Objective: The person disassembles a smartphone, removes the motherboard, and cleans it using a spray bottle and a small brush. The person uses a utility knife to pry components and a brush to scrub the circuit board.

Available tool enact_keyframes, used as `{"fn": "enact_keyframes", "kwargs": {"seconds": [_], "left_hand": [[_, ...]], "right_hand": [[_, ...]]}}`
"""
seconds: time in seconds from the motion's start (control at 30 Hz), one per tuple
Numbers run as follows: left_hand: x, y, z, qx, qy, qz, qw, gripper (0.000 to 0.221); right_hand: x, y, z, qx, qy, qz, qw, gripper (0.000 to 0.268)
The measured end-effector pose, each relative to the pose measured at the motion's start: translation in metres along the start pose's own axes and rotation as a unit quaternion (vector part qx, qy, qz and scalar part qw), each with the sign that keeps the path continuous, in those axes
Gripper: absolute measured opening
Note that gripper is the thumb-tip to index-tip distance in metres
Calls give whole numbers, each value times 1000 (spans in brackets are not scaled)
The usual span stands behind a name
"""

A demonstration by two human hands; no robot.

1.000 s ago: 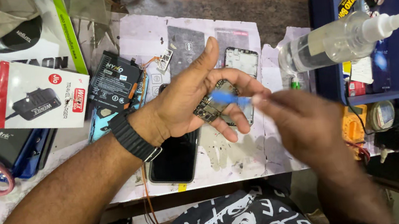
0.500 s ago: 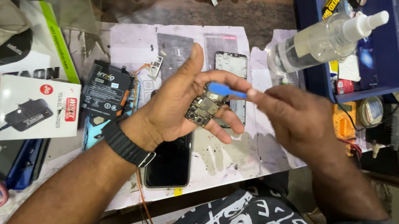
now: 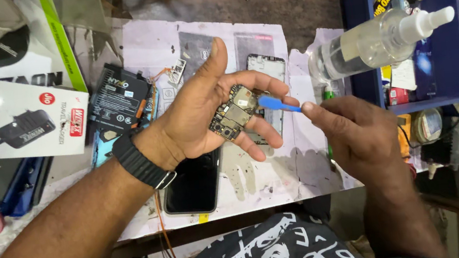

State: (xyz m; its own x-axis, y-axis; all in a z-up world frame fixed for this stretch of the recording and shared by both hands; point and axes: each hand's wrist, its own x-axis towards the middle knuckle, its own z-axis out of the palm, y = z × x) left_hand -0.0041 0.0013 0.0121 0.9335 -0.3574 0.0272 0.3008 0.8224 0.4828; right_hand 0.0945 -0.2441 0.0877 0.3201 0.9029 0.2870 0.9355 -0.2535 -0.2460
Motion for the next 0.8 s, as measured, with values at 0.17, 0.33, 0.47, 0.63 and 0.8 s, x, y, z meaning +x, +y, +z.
{"fn": "enact_keyframes", "kwargs": {"seconds": [0.17, 0.33, 0.47, 0.63, 0.8], "left_hand": [[-1, -1, 1, -4, -3, -7, 1000, 111], [-2, 1, 1, 31, 2, -9, 999, 111], [-1, -1, -1, 10, 15, 18, 1000, 109], [-1, -4, -3, 45, 17, 133, 990, 99], [-3, -7, -2, 16, 50, 179, 982, 87]], "right_hand": [[-3, 1, 1, 25, -9, -12, 1000, 34], [2, -2, -3, 26, -38, -33, 998, 40], [1, -9, -10, 43, 22, 50, 998, 35], [-14, -30, 10, 59, -20, -6, 998, 49], [-21, -40, 43, 91, -15, 69, 993, 47]]}}
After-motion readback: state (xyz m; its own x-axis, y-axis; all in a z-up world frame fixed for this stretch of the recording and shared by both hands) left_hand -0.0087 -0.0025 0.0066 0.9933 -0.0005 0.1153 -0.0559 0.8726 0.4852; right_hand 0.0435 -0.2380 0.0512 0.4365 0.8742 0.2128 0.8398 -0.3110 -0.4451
